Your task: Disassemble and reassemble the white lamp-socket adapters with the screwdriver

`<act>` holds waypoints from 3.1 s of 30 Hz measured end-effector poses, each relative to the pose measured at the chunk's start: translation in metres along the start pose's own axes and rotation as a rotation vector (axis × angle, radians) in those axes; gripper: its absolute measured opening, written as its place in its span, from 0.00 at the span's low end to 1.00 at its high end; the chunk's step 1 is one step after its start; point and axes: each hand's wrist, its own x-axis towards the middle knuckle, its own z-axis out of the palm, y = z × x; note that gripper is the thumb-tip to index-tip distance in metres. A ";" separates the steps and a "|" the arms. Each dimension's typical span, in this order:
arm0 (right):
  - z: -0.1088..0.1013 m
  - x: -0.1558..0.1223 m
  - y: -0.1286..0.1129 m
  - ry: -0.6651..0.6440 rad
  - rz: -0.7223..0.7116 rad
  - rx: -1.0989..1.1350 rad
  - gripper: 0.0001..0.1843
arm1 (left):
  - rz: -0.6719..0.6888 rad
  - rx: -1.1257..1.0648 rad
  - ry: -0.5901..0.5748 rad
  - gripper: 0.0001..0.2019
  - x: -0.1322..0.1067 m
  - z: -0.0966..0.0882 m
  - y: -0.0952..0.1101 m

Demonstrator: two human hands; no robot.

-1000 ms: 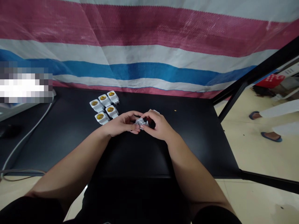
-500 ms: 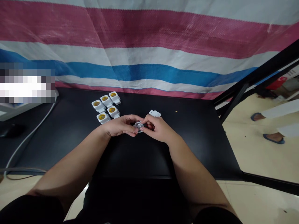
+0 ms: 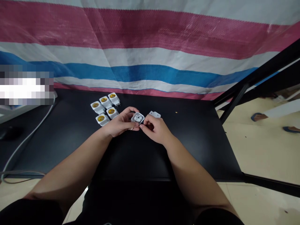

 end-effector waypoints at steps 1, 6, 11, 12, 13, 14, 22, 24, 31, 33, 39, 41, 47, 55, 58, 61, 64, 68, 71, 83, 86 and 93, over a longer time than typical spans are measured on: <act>0.002 0.000 0.000 0.013 0.023 -0.005 0.12 | 0.015 0.000 -0.006 0.28 0.000 0.001 -0.001; 0.008 0.002 0.003 0.032 0.080 0.011 0.16 | 0.054 0.011 -0.017 0.28 0.001 0.002 -0.001; -0.001 0.004 0.003 0.025 0.086 0.049 0.16 | 0.071 0.068 -0.010 0.27 0.000 0.002 0.002; -0.006 0.004 0.004 0.055 0.094 0.045 0.15 | 0.072 0.078 -0.005 0.27 0.000 0.001 0.002; -0.012 0.004 0.007 0.110 0.108 0.033 0.14 | 0.071 0.087 0.004 0.27 0.000 0.001 0.002; -0.019 0.005 0.011 0.189 0.133 -0.002 0.13 | 0.070 0.095 0.018 0.27 0.000 0.000 0.002; -0.080 -0.003 0.074 0.438 0.520 -0.522 0.19 | 0.025 0.086 0.138 0.29 0.002 -0.006 0.003; -0.083 -0.004 0.083 0.390 0.558 -0.557 0.20 | 0.015 0.074 0.146 0.29 0.003 -0.007 0.002; -0.078 0.000 0.083 0.346 0.616 -0.595 0.10 | -0.006 0.036 0.132 0.29 0.002 -0.009 0.002; -0.079 0.001 0.081 0.328 0.646 -0.607 0.10 | -0.012 0.035 0.138 0.30 0.002 -0.008 0.003; -0.079 -0.001 0.080 0.306 0.637 -0.603 0.10 | -0.035 0.036 0.169 0.29 0.002 -0.005 0.006; -0.078 -0.002 0.080 0.296 0.617 -0.578 0.10 | -0.034 0.042 0.171 0.29 0.002 -0.005 0.007; -0.066 -0.004 0.066 0.139 0.436 -0.442 0.08 | -0.042 0.037 0.158 0.26 0.003 -0.007 0.004; -0.039 -0.002 0.027 -0.120 0.252 -0.259 0.05 | -0.065 0.044 0.183 0.26 0.004 -0.006 0.004; -0.027 0.000 0.021 -0.104 0.230 -0.291 0.06 | -0.060 0.040 0.178 0.25 0.004 -0.005 0.004; -0.018 0.002 0.020 -0.074 0.217 -0.319 0.08 | -0.058 0.041 0.173 0.25 0.004 -0.005 0.004; -0.015 0.003 0.019 -0.002 0.138 -0.284 0.07 | -0.064 0.062 0.183 0.25 0.004 -0.004 0.004; -0.014 0.003 0.012 0.179 -0.077 -0.174 0.03 | -0.055 0.098 0.177 0.25 0.004 -0.003 0.003; -0.009 0.002 0.007 0.229 -0.151 -0.156 0.04 | -0.036 0.108 0.132 0.26 0.003 -0.001 0.002; 0.005 0.003 0.006 0.273 -0.099 -0.231 0.04 | -0.007 0.016 0.018 0.27 0.002 0.004 -0.002; 0.008 0.003 0.006 0.260 -0.113 -0.239 0.05 | 0.012 0.037 0.002 0.27 0.002 0.002 -0.006; 0.011 0.005 0.006 0.247 -0.077 -0.216 0.05 | 0.131 0.172 -0.091 0.25 0.004 0.001 -0.011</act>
